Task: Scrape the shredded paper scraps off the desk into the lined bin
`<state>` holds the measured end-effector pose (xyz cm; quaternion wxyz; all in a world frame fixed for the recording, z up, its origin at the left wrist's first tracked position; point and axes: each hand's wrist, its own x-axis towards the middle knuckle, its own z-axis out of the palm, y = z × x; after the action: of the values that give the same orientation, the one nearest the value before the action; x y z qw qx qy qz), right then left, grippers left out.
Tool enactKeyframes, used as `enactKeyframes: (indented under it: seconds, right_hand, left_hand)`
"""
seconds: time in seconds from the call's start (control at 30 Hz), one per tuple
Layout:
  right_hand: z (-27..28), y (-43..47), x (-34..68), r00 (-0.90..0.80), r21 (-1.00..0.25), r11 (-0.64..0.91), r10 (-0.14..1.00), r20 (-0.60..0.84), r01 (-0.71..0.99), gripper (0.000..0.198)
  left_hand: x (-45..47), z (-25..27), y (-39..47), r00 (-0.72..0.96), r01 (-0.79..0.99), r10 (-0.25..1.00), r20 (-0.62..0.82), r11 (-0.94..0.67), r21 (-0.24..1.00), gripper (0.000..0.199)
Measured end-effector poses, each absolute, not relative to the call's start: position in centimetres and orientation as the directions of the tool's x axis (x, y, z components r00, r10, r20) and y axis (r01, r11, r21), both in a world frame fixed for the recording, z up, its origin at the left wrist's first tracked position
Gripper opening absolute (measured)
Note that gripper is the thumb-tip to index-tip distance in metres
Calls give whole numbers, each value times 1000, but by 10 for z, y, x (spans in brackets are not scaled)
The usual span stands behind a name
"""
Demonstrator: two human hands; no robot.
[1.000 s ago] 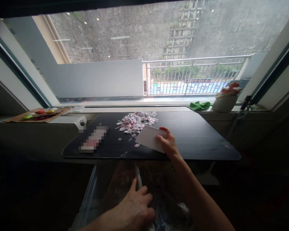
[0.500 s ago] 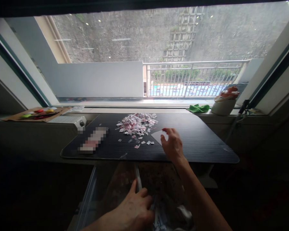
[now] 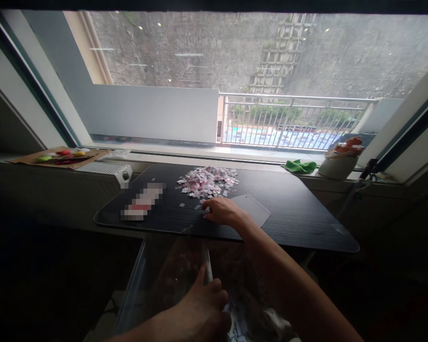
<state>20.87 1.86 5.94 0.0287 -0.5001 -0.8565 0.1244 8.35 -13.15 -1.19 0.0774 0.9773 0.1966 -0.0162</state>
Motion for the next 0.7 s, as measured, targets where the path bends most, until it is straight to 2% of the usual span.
enactKeyframes:
  seconds: [0.17, 0.5, 0.7]
  right_hand:
    - [63, 21, 202, -538, -224, 504, 833, -128, 834, 25]
    - [72, 23, 194, -468, -214, 423, 848, -248, 880, 20]
    - [71, 18, 190, -448, -184, 412, 858, -253, 893, 19]
  left_hand:
    - [82, -21, -133, 921, 381, 388, 28, -914, 137, 15]
    - [79, -13, -134, 919, 384, 391, 47, -915, 123, 12]
    - [81, -16, -134, 918, 389, 395, 37, -914, 111, 11]
